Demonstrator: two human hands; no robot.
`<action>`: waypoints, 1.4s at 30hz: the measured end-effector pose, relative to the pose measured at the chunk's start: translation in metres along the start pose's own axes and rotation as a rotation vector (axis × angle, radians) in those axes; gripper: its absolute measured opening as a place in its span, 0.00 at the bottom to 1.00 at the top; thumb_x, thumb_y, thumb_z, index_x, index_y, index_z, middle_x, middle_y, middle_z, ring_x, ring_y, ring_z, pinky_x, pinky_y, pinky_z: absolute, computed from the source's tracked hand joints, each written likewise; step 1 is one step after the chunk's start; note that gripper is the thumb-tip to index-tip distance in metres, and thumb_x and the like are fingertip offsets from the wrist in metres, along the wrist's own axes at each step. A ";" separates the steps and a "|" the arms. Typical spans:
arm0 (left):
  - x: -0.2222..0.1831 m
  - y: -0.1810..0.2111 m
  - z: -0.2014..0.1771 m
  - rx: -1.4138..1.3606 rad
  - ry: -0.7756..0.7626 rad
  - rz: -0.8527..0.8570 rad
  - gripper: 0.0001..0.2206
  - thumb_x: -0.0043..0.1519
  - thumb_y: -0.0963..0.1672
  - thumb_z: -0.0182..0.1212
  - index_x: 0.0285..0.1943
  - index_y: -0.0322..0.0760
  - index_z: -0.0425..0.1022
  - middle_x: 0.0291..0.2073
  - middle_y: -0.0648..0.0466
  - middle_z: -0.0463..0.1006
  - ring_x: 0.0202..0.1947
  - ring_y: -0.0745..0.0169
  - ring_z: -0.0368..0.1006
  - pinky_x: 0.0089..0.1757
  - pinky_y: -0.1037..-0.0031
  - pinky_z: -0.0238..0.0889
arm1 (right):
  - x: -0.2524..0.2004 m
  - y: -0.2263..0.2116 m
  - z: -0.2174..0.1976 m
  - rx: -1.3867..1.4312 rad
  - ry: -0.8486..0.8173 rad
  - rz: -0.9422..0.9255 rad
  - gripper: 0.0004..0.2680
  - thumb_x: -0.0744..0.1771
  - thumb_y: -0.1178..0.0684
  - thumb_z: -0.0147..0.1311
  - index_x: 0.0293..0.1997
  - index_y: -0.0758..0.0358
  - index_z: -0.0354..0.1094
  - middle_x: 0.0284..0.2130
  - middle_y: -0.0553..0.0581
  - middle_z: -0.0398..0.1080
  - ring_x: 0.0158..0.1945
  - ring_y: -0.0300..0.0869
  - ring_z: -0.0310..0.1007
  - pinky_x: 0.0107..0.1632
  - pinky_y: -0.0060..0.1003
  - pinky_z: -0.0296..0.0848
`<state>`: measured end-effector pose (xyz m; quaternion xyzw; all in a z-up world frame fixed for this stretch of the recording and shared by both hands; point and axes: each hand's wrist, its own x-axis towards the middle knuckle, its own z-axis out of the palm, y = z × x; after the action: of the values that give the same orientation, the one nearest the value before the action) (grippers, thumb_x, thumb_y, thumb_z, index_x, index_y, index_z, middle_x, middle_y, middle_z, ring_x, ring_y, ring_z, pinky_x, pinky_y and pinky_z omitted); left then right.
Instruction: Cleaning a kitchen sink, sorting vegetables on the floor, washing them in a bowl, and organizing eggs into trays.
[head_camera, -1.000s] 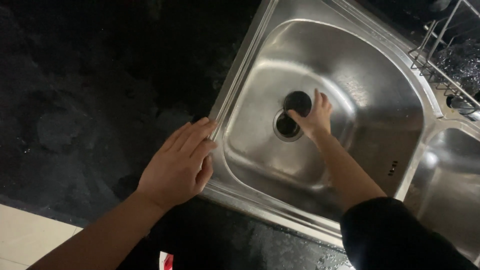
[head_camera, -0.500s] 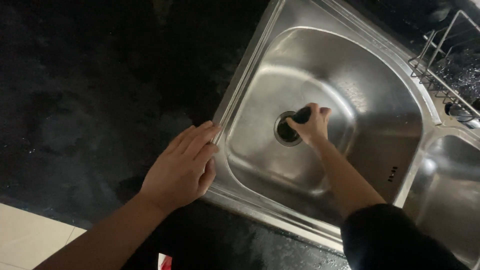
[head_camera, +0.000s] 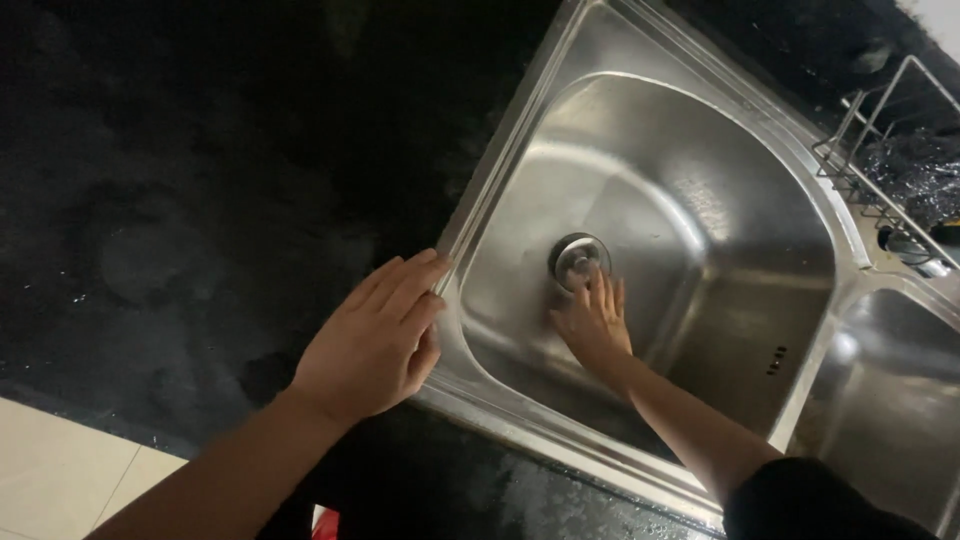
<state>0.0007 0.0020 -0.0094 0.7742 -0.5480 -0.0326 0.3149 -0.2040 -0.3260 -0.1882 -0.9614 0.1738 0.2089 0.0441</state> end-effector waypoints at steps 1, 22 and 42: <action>0.000 0.000 0.000 0.002 0.004 0.005 0.09 0.63 0.39 0.60 0.51 0.31 0.75 0.67 0.40 0.70 0.71 0.43 0.64 0.68 0.53 0.59 | 0.005 -0.010 -0.015 0.096 -0.100 0.115 0.30 0.70 0.36 0.47 0.79 0.57 0.40 0.79 0.64 0.28 0.83 0.55 0.25 0.78 0.61 0.25; 0.002 -0.001 0.013 0.163 0.078 0.048 0.12 0.62 0.41 0.57 0.51 0.30 0.77 0.64 0.40 0.74 0.67 0.41 0.71 0.65 0.52 0.61 | 0.042 -0.003 -0.043 -0.073 -0.514 0.225 0.26 0.71 0.22 0.33 0.77 0.36 0.55 0.80 0.57 0.47 0.84 0.46 0.34 0.78 0.66 0.29; -0.087 -0.002 -0.101 -0.001 0.436 -0.207 0.14 0.63 0.38 0.60 0.58 0.39 0.75 0.68 0.41 0.67 0.67 0.37 0.66 0.62 0.47 0.55 | -0.382 0.186 -0.128 2.691 -0.436 -0.500 0.17 0.70 0.68 0.54 0.67 0.88 0.63 0.57 0.83 0.58 0.22 0.46 0.56 0.16 0.36 0.62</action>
<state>0.0081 0.1241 0.0446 0.8148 -0.3847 0.1031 0.4213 -0.5455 -0.4000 0.0851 -0.1331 0.0539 0.0133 0.9896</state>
